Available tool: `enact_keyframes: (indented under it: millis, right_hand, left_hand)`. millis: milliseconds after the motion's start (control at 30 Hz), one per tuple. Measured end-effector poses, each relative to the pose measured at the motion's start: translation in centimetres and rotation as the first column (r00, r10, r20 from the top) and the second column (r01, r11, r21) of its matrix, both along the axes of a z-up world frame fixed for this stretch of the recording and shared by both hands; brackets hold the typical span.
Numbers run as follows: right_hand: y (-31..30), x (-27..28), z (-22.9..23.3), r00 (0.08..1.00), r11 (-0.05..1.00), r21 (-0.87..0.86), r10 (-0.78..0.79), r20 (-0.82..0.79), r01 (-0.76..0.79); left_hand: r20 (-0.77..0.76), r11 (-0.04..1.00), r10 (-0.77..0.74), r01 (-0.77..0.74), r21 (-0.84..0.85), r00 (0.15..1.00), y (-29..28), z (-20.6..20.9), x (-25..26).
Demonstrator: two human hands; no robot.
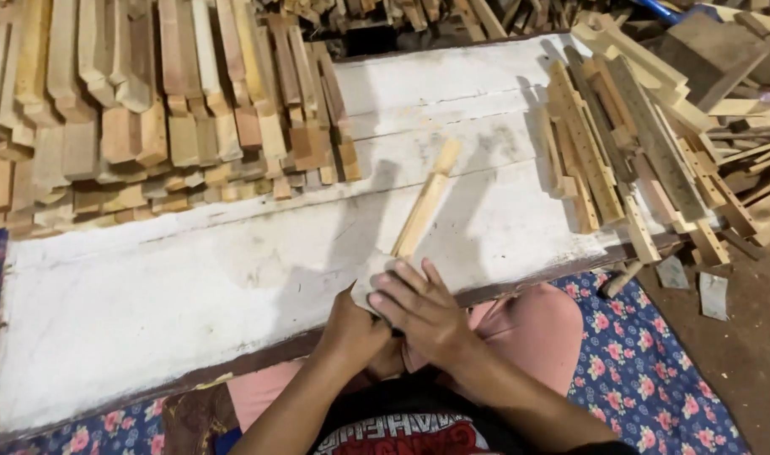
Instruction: The person manually sands small wooden frame components with sandpaper to smooth the surfaces.
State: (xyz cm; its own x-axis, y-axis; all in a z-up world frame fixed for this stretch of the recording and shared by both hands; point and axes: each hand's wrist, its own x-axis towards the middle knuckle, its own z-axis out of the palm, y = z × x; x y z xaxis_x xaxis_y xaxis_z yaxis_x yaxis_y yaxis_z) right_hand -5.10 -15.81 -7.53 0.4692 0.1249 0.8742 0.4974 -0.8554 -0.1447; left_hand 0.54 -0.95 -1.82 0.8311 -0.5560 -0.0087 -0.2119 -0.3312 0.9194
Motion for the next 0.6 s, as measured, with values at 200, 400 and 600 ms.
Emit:
enact_keyframes:
  millis: [200,400,600]
  right_hand:
    - [-10.5,5.4,2.2,0.874,0.886,-0.123,-0.461,-0.154,0.446]
    - [-3.4,1.9,-1.2,0.951,0.977,-0.123,-0.201,-0.234,0.177]
    - [-3.2,3.1,-0.7,0.979,0.994,-0.105,-0.044,-0.199,0.024]
  left_hand:
    - [0.034,0.987,-0.145,0.142,0.08,0.989,0.6,1.1,-0.9]
    - [0.013,0.979,-0.122,0.119,0.169,0.992,1.2,0.6,-0.1]
    - [0.04,0.973,-0.144,0.134,0.186,0.989,1.1,1.2,-0.1]
